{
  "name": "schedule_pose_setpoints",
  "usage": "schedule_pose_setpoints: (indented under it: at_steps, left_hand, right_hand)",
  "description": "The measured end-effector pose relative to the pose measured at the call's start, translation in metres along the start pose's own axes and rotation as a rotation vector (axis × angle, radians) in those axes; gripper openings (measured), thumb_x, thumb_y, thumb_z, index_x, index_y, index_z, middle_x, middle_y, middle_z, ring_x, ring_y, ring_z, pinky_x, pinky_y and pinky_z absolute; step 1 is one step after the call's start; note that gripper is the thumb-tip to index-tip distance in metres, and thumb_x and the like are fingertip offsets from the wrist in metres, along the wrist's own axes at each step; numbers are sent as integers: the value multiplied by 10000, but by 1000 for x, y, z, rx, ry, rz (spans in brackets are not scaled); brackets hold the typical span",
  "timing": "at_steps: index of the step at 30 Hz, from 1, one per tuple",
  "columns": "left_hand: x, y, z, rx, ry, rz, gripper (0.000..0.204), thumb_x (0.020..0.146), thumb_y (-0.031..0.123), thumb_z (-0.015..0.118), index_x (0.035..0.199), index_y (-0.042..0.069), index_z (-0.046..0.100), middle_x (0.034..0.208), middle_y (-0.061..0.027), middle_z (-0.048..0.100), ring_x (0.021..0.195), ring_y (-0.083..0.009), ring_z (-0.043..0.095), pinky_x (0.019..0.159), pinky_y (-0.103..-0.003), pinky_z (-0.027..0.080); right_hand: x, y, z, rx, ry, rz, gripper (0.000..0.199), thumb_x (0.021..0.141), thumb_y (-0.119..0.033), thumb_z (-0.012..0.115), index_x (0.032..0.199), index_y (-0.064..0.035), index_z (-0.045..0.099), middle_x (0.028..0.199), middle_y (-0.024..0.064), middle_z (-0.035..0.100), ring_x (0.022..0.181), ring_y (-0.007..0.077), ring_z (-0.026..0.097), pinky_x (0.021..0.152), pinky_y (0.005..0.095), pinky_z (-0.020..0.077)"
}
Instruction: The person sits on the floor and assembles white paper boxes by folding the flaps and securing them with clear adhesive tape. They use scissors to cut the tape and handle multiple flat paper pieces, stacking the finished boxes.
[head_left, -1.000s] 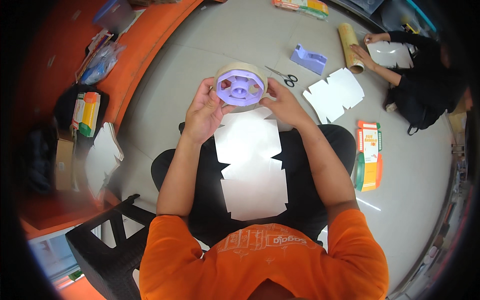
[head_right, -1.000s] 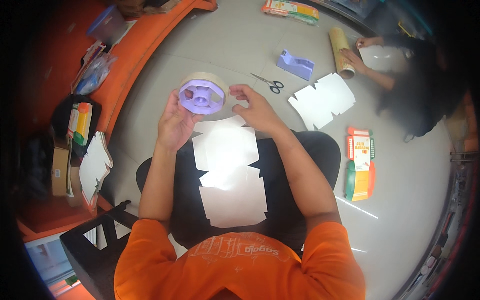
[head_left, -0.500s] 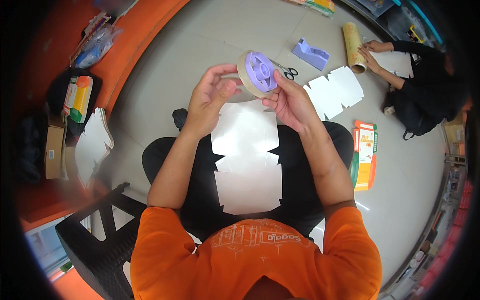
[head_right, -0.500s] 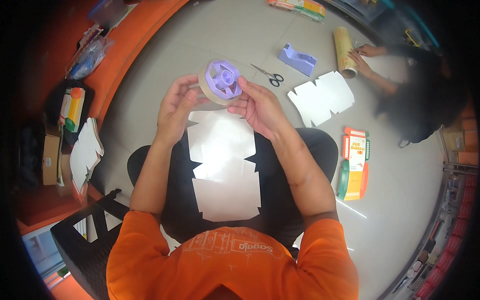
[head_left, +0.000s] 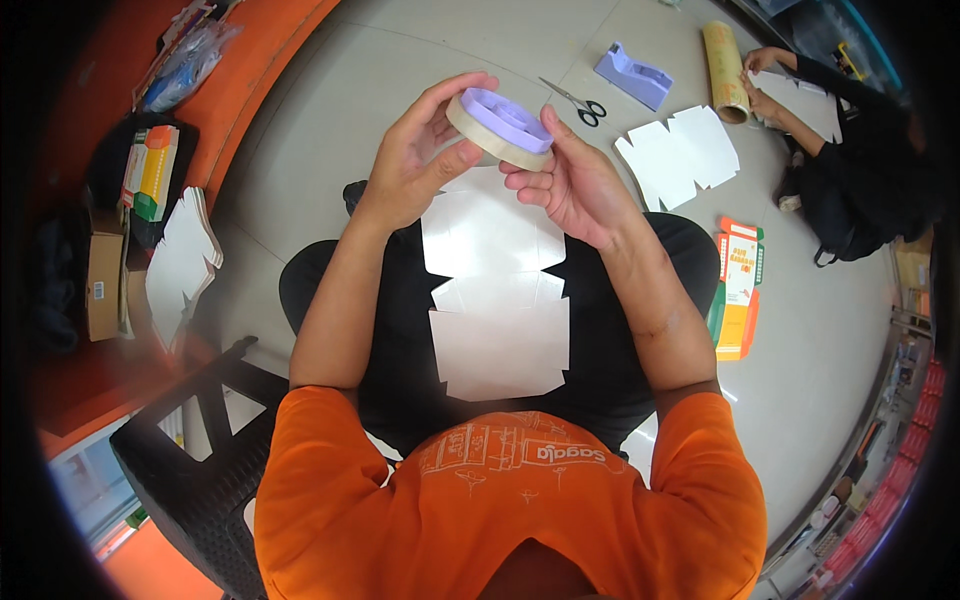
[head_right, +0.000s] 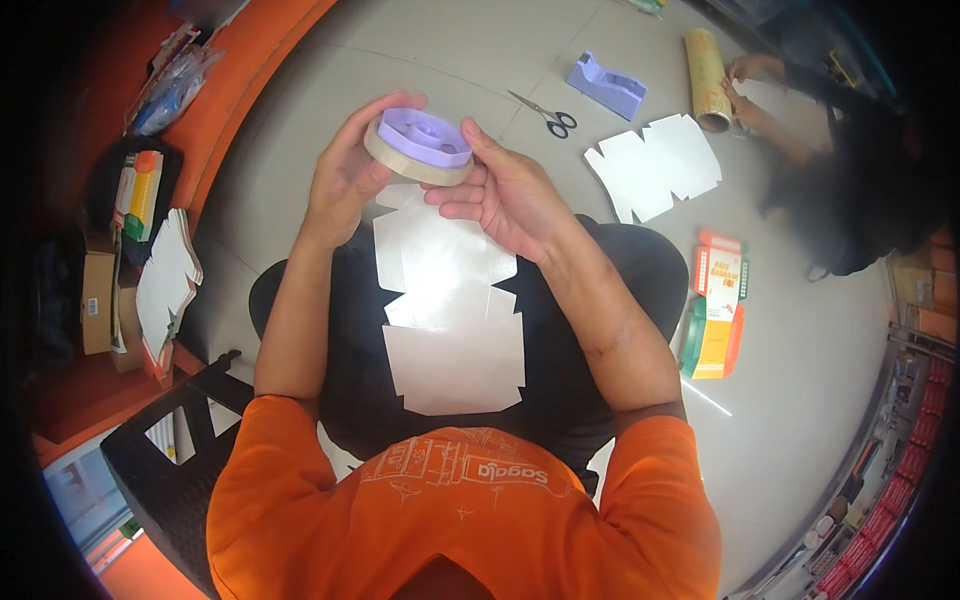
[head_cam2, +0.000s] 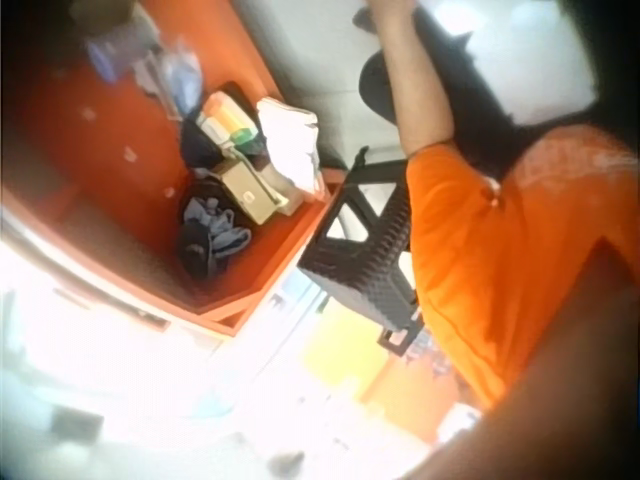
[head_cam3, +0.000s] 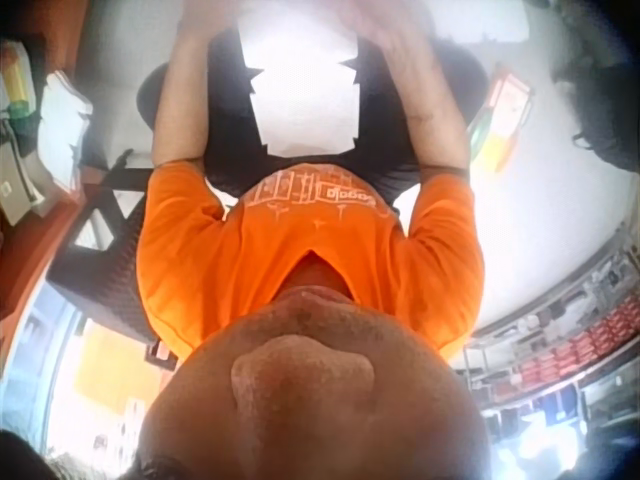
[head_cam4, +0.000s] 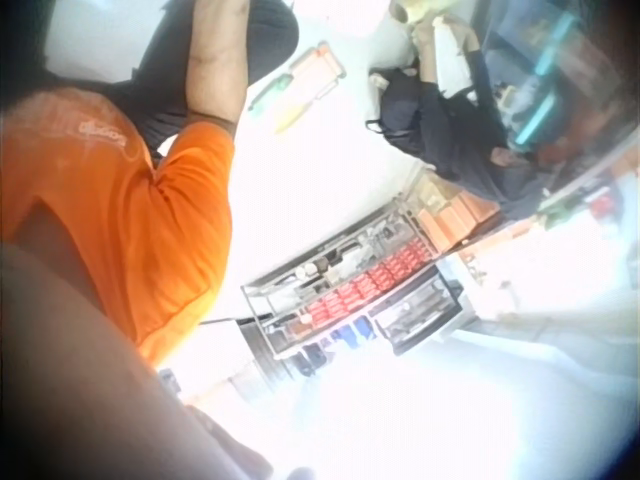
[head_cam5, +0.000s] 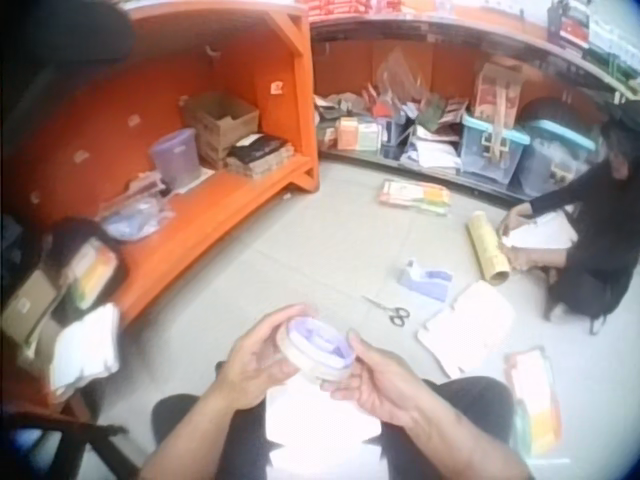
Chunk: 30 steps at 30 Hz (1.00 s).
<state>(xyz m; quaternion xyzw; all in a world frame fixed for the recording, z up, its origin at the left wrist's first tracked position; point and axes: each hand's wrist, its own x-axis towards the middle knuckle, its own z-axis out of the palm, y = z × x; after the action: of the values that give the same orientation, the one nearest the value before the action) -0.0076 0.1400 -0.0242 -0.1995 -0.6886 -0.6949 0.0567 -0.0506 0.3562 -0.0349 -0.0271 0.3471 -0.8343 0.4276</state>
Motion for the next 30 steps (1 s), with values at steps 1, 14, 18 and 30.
schedule_pose_setpoints:
  at_steps: [1, 14, 18, 30]
  left_hand:
    - [-1, -1, 3, -93, 3, -31, 648, 940, 285, 671, 1461, 17, 395, 1440, -166, 496, 1317, -285, 495, 1118, -456, 380]
    - [0, -17, 28, -808, 58, -362, 554, 1051, 433, 370, 1404, 9, 418, 1385, -171, 507, 1302, -317, 508, 1114, -480, 381]
    - [-4, -21, 25, -775, 71, -363, 644, 1041, 498, 347, 1451, 2, 380, 1382, -181, 504, 1280, -305, 521, 1114, -457, 382]
    - [3, -4, 29, -723, 80, -400, 668, 1057, 498, 290, 1460, -29, 369, 1408, -196, 507, 1302, -282, 496, 1116, -430, 380]
  right_hand:
    - [-1, 1, 3, -34, 41, -11, 501, 1036, -453, 479, 1179, 20, 564, 984, 188, 712, 779, 222, 729, 683, 292, 598]
    - [6, 6, 5, -985, 309, -1076, 376, 831, -119, 768, 1177, -49, 637, 939, 46, 669, 718, 129, 563, 619, 239, 456]
    - [-8, 1, 16, -1109, 282, -1051, 285, 813, -70, 764, 1087, -41, 693, 994, 45, 688, 740, 138, 581, 625, 257, 465]
    - [-11, -2, 10, -1147, 239, -1097, 361, 718, -111, 853, 1059, -74, 739, 867, 37, 662, 611, 114, 491, 555, 246, 425]
